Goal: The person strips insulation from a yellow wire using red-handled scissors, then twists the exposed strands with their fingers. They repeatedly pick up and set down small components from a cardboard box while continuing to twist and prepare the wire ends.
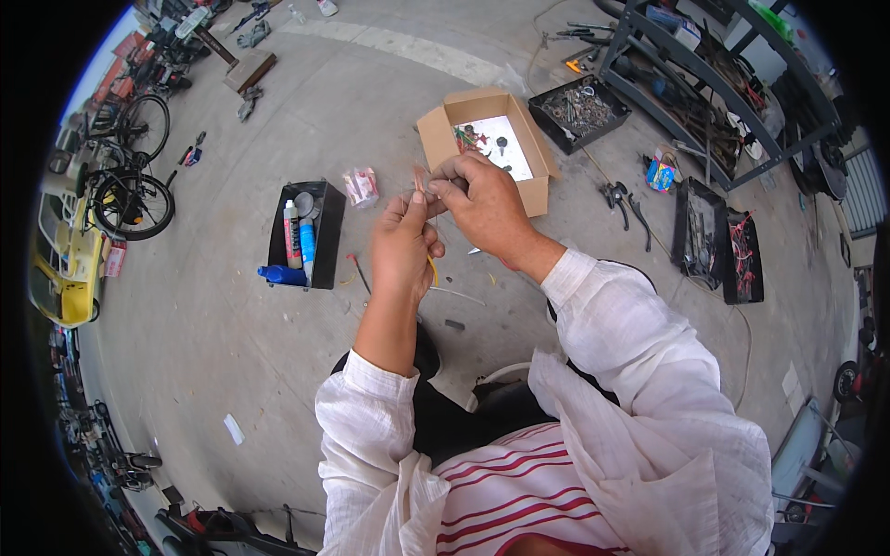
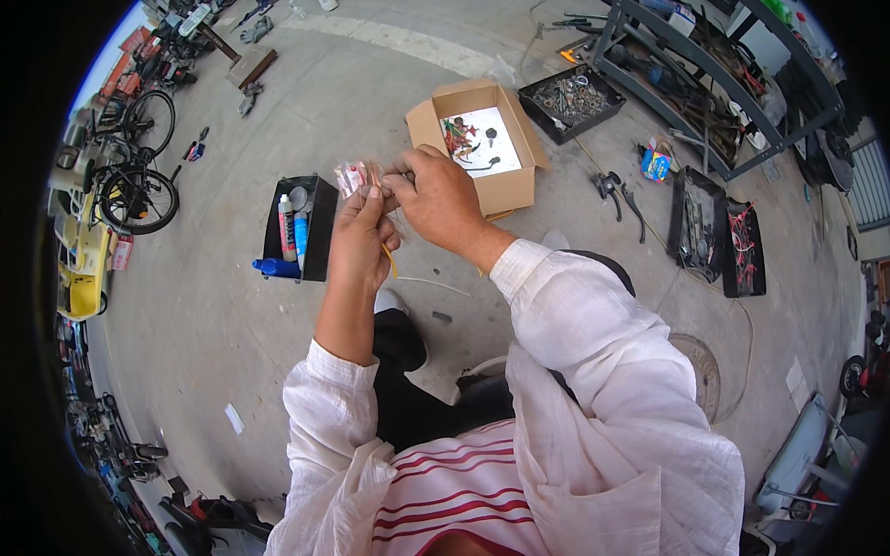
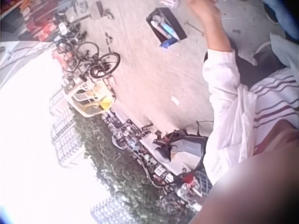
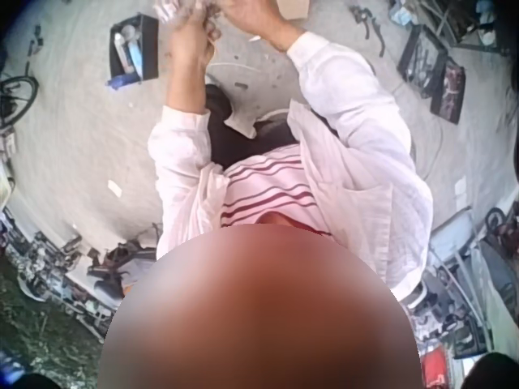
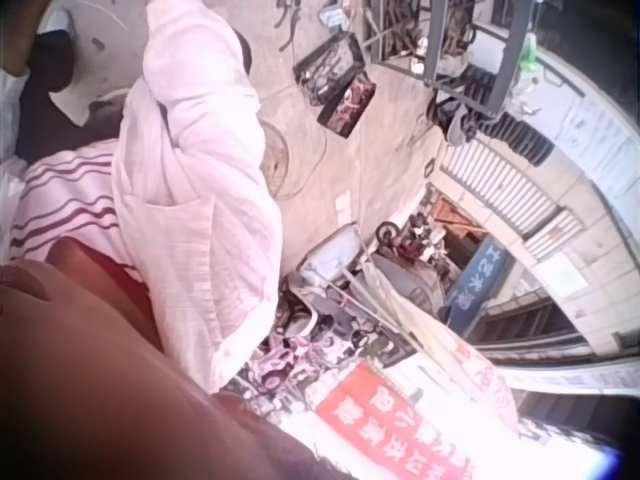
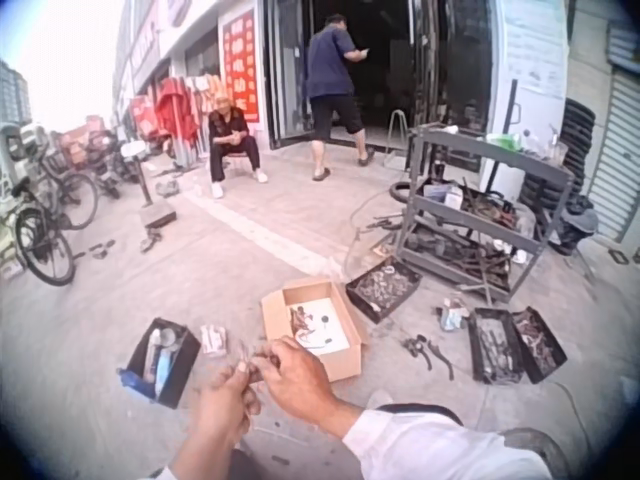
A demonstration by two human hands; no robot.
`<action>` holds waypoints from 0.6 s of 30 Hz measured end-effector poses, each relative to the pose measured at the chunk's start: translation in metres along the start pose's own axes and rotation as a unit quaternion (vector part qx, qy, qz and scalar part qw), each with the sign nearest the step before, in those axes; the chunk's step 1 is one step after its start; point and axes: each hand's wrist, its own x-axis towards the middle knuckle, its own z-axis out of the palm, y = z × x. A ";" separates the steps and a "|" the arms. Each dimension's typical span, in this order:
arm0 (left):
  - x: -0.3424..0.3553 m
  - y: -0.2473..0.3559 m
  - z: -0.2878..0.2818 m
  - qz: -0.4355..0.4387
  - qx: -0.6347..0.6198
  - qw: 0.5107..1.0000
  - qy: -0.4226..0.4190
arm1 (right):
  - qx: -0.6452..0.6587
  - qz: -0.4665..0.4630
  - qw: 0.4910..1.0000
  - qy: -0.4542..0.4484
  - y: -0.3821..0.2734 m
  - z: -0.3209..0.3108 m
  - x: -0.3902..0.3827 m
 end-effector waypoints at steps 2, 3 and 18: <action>-0.002 0.002 0.000 -0.003 0.004 1.000 0.000 | 0.026 0.018 0.999 0.006 -0.001 0.002 -0.001; -0.003 0.003 0.000 -0.006 0.012 1.000 0.002 | 0.032 0.015 0.999 0.008 -0.001 0.003 0.000; -0.003 -0.005 0.000 0.229 0.395 0.882 0.113 | 0.057 0.035 0.998 -0.009 -0.021 0.001 -0.016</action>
